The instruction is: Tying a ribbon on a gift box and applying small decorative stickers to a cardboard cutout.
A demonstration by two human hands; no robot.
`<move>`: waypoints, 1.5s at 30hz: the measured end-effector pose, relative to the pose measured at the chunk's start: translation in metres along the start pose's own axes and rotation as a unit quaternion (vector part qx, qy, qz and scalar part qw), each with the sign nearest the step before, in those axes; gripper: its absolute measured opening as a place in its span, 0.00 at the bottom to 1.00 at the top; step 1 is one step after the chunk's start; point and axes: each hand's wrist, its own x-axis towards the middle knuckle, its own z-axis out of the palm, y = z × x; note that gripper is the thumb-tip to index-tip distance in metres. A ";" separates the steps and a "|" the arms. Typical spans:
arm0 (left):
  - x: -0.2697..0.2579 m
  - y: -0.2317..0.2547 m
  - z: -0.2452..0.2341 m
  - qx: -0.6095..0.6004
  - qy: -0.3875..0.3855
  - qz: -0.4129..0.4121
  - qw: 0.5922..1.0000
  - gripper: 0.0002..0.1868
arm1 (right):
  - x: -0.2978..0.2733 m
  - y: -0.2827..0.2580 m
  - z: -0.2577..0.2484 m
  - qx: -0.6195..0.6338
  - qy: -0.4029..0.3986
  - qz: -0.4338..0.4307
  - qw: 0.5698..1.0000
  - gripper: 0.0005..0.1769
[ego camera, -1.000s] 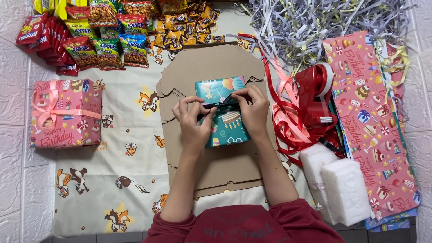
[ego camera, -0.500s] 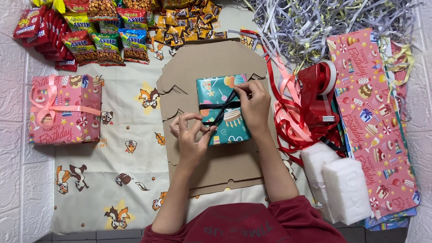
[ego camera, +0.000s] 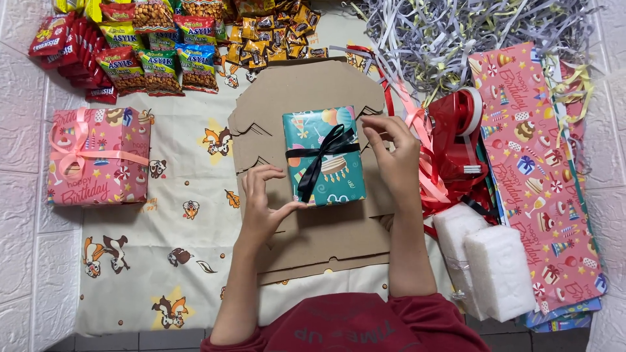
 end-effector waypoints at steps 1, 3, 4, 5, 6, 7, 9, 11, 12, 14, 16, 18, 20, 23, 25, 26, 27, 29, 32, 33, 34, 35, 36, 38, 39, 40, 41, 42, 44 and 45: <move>0.001 0.004 -0.001 0.001 0.000 0.001 1.000 0.31 | -0.001 -0.001 -0.002 0.001 0.001 0.000 1.000 0.09; 0.004 0.011 -0.004 0.036 -0.044 0.020 0.998 0.29 | -0.004 -0.003 -0.004 -0.040 -0.059 -0.006 0.997 0.08; 0.004 0.011 -0.003 0.036 -0.045 0.021 0.998 0.29 | -0.004 0.000 -0.005 -0.040 -0.058 -0.006 0.997 0.08; 0.005 0.011 -0.001 0.037 -0.051 0.023 0.998 0.27 | -0.004 0.002 -0.006 -0.053 -0.078 -0.010 0.995 0.07; 0.005 0.011 0.000 0.039 -0.056 0.024 0.997 0.26 | -0.005 0.005 -0.007 -0.066 -0.098 -0.014 0.993 0.06; 0.006 0.007 0.001 0.039 -0.057 0.025 0.997 0.26 | -0.005 0.005 -0.006 -0.066 -0.098 -0.014 0.993 0.06; 0.008 0.000 0.005 0.062 -0.050 0.047 0.996 0.17 | -0.004 0.005 -0.004 -0.079 -0.122 -0.005 0.989 0.06; 0.022 0.006 0.003 0.073 -0.041 0.055 0.995 0.13 | -0.004 0.019 0.001 -0.099 -0.118 -0.016 0.988 0.07; 0.029 0.009 0.002 0.085 -0.031 0.063 0.994 0.11 | -0.004 0.025 0.004 -0.119 -0.114 -0.027 0.986 0.08; 0.051 0.017 0.002 0.097 -0.025 0.074 0.992 0.07 | -0.004 0.026 0.008 -0.139 -0.107 -0.042 0.984 0.09; 0.067 0.018 0.002 0.110 -0.019 0.081 0.990 0.04 | -0.004 0.024 0.017 -0.157 -0.103 -0.056 0.981 0.10; 0.078 0.015 0.009 0.138 -0.066 0.041 0.987 0.03 | -0.004 0.021 0.024 -0.195 -0.092 -0.067 0.974 0.11; 0.085 0.009 0.014 0.139 -0.090 0.030 0.986 0.03 | -0.004 0.023 0.030 -0.202 -0.091 -0.064 0.973 0.11; 0.088 0.004 0.017 0.131 -0.131 0.017 0.983 0.04 | -0.003 0.031 0.033 -0.193 -0.070 -0.061 0.977 0.08; 0.088 0.002 0.016 0.122 -0.149 0.015 0.981 0.05 | -0.002 0.037 0.035 -0.177 -0.049 -0.059 0.981 0.04; 0.087 0.001 0.015 0.115 -0.154 0.014 0.981 0.06 | -0.002 0.038 0.036 -0.162 -0.036 -0.049 0.985 0.03; 0.086 0.000 0.013 0.108 -0.157 0.013 0.982 0.07 | -0.001 0.040 0.037 -0.147 -0.024 -0.040 0.988 0.03; 0.086 -0.006 0.010 0.087 -0.157 0.015 0.984 0.08 | 0.000 0.040 0.037 -0.143 -0.025 -0.034 0.989 0.04; 0.089 -0.009 -0.004 0.026 -0.122 -0.004 0.992 0.06 | 0.005 0.038 0.030 -0.101 -0.013 -0.015 0.995 0.09; 0.092 -0.009 -0.010 -0.015 -0.088 -0.023 0.996 0.06 | 0.007 0.038 0.025 -0.065 0.001 -0.001 0.998 0.14; 0.090 -0.013 -0.005 -0.016 -0.088 -0.025 0.996 0.06 | 0.006 0.047 0.020 -0.065 0.000 0.001 0.998 0.14; 0.088 -0.017 -0.001 -0.081 -0.008 -0.084 0.993 0.14 | 0.006 0.055 0.014 -0.014 -0.010 0.047 0.999 0.18; 0.086 -0.021 0.003 -0.145 0.072 -0.142 0.976 0.22 | 0.006 0.064 0.008 0.037 -0.021 0.092 0.995 0.21; 0.073 -0.039 0.020 -0.211 0.063 -0.159 0.962 0.25 | -0.001 0.064 0.010 0.081 -0.028 0.127 0.988 0.22; 0.065 -0.047 0.028 -0.274 0.055 -0.178 0.944 0.28 | -0.004 0.064 0.011 0.125 -0.037 0.162 0.978 0.23; 0.059 -0.040 0.033 -0.275 0.055 -0.177 0.943 0.28 | -0.009 0.067 0.014 0.124 -0.038 0.162 0.978 0.23; 0.052 -0.032 0.036 -0.286 0.054 -0.191 0.937 0.30 | -0.015 0.070 0.019 0.158 -0.036 0.169 0.972 0.25; 0.044 -0.024 0.040 -0.297 0.054 -0.205 0.931 0.32 | -0.022 0.074 0.023 0.192 -0.035 0.177 0.965 0.27; 0.032 -0.003 0.038 -0.282 0.046 -0.218 0.933 0.34 | -0.036 0.061 0.030 0.199 -0.023 0.175 0.964 0.28; 0.025 0.007 0.037 -0.269 0.036 -0.232 0.934 0.35 | -0.044 0.054 0.033 0.205 -0.010 0.174 0.963 0.29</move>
